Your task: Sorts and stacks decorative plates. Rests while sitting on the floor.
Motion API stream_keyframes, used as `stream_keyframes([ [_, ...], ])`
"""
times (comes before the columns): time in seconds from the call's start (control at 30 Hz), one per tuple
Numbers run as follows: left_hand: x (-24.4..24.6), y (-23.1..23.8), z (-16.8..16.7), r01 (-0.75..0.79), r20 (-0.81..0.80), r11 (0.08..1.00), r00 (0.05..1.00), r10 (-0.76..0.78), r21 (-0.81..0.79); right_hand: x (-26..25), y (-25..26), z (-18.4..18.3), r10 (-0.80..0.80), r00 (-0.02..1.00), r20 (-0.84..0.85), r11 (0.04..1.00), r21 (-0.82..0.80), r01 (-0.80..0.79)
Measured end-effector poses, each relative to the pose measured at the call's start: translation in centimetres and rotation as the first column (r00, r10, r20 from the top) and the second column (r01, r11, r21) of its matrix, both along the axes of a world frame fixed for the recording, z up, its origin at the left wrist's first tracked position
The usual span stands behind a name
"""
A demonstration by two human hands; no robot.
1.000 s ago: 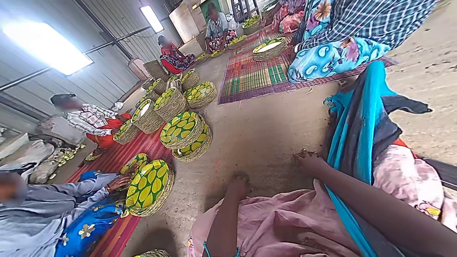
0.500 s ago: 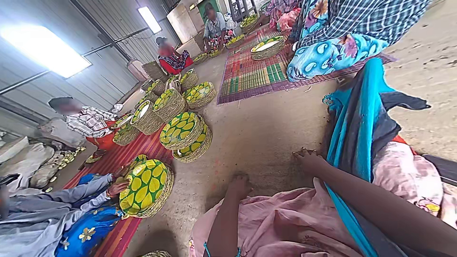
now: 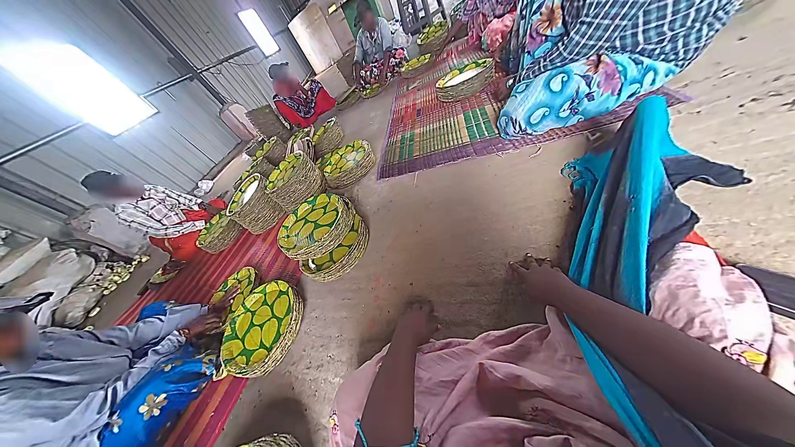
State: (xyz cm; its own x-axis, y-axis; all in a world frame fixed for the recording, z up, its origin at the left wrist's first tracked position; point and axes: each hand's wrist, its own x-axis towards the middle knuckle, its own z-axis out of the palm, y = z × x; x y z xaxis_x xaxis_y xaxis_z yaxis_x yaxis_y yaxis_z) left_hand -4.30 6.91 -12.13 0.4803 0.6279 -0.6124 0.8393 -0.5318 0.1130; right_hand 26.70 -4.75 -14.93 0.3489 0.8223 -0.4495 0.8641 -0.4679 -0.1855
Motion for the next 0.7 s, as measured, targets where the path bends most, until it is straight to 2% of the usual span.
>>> stream_keyframes([
  [0.7,0.04,0.16,-0.25,0.008,-0.008,1.000,1.000,-0.008,-0.008,-0.07,-0.09,0.12,-0.012,1.000,-0.010,1.000,-0.002,0.012],
])
